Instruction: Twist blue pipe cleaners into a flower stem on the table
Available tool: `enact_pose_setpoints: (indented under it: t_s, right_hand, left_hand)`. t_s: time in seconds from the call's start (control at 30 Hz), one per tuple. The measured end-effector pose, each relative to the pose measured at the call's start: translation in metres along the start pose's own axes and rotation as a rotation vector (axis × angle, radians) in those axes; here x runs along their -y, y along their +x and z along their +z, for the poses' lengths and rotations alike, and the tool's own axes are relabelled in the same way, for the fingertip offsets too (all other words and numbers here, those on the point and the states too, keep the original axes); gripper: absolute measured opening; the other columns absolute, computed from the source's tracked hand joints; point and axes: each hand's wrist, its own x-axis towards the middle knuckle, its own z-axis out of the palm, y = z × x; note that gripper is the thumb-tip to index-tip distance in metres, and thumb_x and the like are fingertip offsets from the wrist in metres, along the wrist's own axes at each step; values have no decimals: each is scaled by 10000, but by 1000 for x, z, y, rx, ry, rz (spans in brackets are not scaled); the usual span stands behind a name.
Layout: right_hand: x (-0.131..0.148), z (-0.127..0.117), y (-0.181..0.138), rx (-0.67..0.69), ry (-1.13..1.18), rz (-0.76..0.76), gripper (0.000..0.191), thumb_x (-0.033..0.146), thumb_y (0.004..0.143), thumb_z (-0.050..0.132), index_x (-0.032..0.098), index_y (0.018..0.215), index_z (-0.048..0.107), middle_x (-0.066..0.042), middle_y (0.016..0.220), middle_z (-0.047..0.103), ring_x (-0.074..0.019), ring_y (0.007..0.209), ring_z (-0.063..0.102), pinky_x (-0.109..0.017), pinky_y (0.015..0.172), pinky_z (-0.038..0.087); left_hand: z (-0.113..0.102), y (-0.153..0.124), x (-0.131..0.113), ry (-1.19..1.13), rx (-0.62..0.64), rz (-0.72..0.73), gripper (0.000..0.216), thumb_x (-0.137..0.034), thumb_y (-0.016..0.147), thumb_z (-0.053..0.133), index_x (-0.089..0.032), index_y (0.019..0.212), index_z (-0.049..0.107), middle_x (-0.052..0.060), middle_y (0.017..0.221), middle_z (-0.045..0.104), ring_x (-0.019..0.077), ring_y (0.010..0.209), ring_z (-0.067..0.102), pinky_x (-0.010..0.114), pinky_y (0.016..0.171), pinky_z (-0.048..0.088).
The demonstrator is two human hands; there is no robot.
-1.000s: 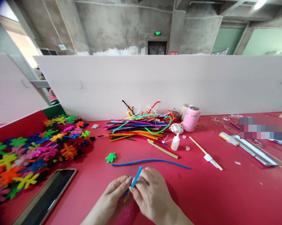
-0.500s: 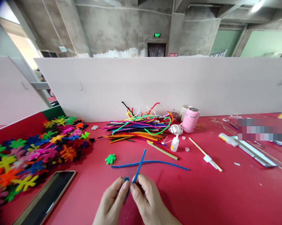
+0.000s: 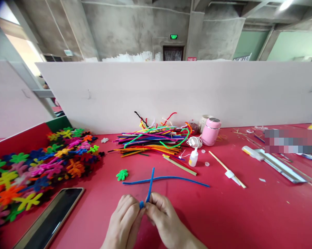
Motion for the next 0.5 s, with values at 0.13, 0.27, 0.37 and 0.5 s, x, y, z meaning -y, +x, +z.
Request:
enact_pose_setpoints:
  t_s: [0.13, 0.27, 0.37, 0.5]
  right_hand:
    - [-2, -3, 2, -17, -72, -16, 255, 368, 816, 453, 170, 660, 416, 67, 545, 290, -79, 502, 242, -197, 474, 239]
    - [-3, -3, 2, -48, -134, -22, 275, 395, 817, 438, 168, 661, 428, 62, 548, 330, -79, 503, 295, -192, 483, 276]
    - [2, -3, 0, -72, -208, -4, 297, 403, 836, 392, 164, 669, 451, 49, 557, 378, -89, 525, 371, -191, 499, 320]
    - [8, -8, 0, -117, -462, -68, 310, 360, 870, 326, 168, 681, 479, 26, 579, 458, -105, 547, 442, -198, 508, 358]
  left_hand:
    - [3, -1, 1, -120, -62, -115, 178, -137, 756, 460, -209, 611, 533, 33, 597, 503, 167, 588, 435, 282, 611, 337]
    - [5, -1, -4, -346, -121, -370, 93, -272, 711, 558, -215, 640, 571, 26, 609, 512, 171, 598, 435, 271, 601, 349]
    - [4, 5, -7, -534, -104, -552, 206, -353, 708, 555, -197, 573, 539, -6, 549, 465, 140, 541, 398, 245, 538, 334]
    - [1, 11, -5, -744, -92, -714, 323, -398, 721, 530, -179, 497, 453, -45, 462, 395, 96, 458, 334, 220, 468, 283]
